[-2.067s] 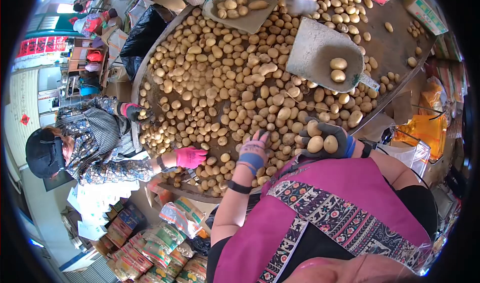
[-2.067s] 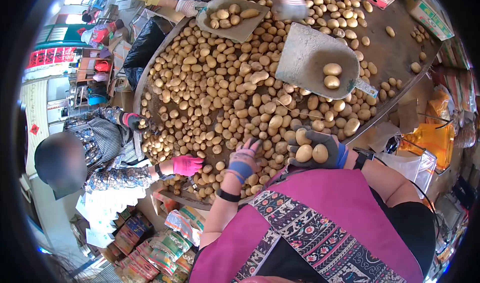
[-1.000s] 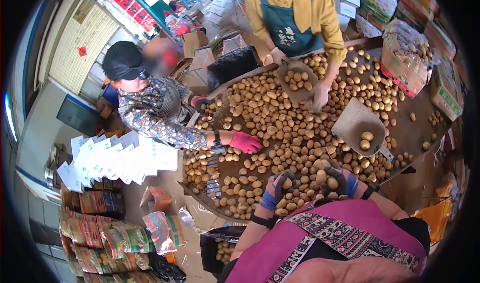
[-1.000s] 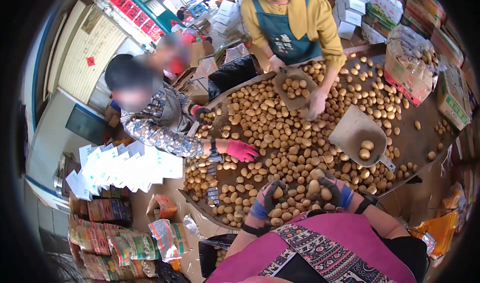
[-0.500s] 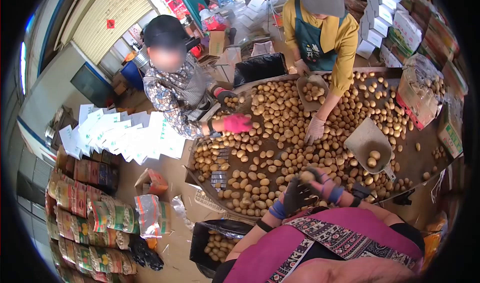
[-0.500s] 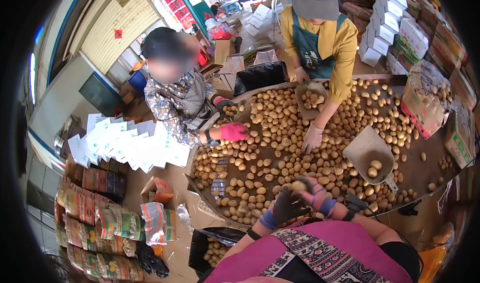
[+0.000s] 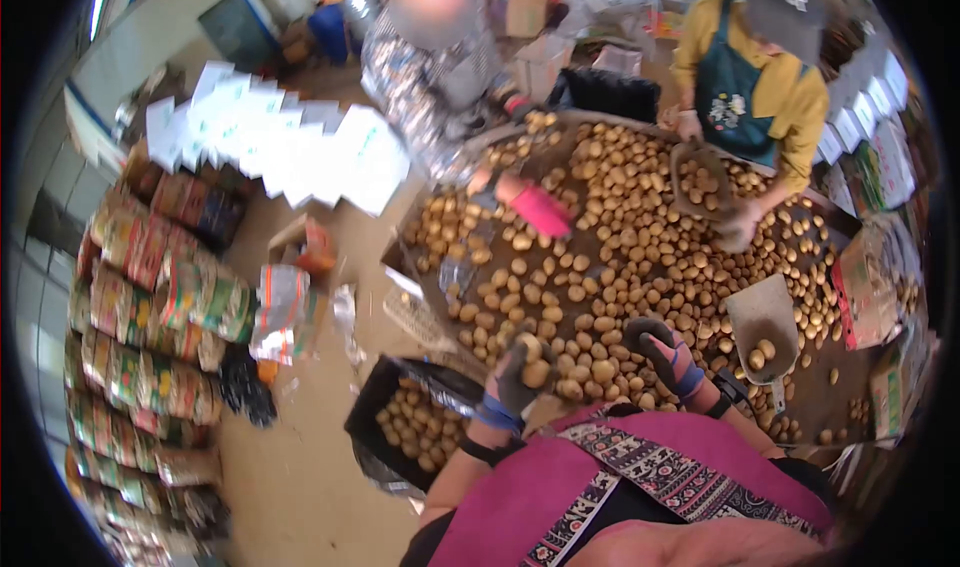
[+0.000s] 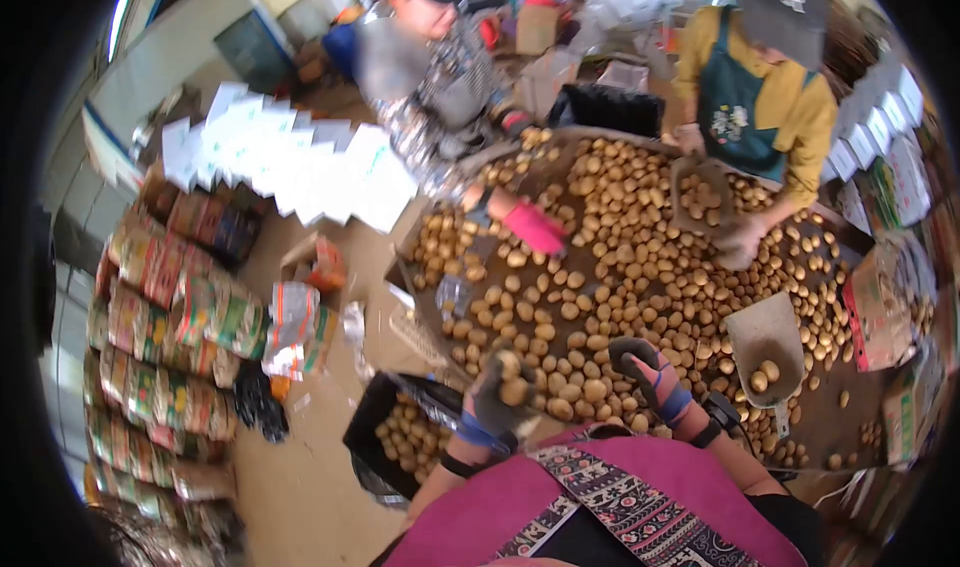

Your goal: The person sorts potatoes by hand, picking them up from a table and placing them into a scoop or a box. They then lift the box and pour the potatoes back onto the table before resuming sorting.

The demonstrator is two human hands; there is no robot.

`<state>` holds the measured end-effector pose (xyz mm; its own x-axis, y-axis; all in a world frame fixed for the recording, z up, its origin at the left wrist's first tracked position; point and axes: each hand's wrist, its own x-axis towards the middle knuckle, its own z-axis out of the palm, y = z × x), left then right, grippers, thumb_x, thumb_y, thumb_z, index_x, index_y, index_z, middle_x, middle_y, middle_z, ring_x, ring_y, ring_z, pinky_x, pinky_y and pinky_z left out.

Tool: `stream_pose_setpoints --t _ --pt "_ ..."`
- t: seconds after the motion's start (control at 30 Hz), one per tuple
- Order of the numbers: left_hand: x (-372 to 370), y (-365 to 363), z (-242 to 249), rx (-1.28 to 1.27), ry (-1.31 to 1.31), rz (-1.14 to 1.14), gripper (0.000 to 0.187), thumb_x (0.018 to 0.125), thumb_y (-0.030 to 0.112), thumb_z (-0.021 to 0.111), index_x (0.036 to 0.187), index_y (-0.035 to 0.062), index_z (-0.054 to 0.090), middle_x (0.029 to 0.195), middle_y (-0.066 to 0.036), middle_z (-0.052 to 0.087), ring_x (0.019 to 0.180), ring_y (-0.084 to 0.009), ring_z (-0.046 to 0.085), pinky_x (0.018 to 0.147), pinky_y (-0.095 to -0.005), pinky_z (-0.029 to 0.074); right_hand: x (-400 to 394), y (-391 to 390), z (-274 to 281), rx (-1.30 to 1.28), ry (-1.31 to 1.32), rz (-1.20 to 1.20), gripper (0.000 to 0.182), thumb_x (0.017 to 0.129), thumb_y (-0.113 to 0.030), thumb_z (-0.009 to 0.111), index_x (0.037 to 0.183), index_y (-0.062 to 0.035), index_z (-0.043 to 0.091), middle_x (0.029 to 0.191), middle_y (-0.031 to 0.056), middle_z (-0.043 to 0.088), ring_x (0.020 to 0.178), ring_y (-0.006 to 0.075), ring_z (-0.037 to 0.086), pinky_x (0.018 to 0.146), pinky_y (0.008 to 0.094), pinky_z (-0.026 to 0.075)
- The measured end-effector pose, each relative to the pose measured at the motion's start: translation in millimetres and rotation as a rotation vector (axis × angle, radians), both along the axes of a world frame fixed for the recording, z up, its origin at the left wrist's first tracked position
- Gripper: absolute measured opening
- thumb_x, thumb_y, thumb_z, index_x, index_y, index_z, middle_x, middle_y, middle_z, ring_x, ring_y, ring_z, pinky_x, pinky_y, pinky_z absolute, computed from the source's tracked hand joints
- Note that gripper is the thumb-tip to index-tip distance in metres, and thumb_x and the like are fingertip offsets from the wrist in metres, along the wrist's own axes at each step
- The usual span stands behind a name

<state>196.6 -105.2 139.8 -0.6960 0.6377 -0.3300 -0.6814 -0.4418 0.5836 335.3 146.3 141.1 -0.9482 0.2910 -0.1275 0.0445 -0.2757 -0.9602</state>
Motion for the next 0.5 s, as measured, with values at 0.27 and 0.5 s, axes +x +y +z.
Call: stream_pose_setpoints --t 0.27,0.5 --pt "-35.1 -103.4 39.8 -0.488 0.925 1.069 0.054 0.090 0.014 0.064 0.136 0.0035 0.037 0.125 -0.015 0.050 0.101 -0.0216 0.056 0.089 -0.0340 0.049 -7.2 -15.5 -16.5 0.154 -0.151 0.216 0.031 0.098 -0.018 0.054 0.125 -0.0012 0.055 0.117 0.0070 0.061 0.106 0.0165 0.058 0.093 0.0312 0.048" --pt "-35.3 -211.1 -6.0 -1.047 0.731 0.849 0.052 0.092 0.001 0.056 0.141 0.0033 0.037 0.134 -0.012 0.049 0.110 -0.0187 0.056 0.093 -0.0311 0.047 -17.2 -17.8 -19.0 0.141 -0.169 0.337 0.033 0.097 -0.016 0.055 0.127 -0.0011 0.053 0.119 0.0073 0.060 0.109 0.0152 0.057 0.094 0.0302 0.046"
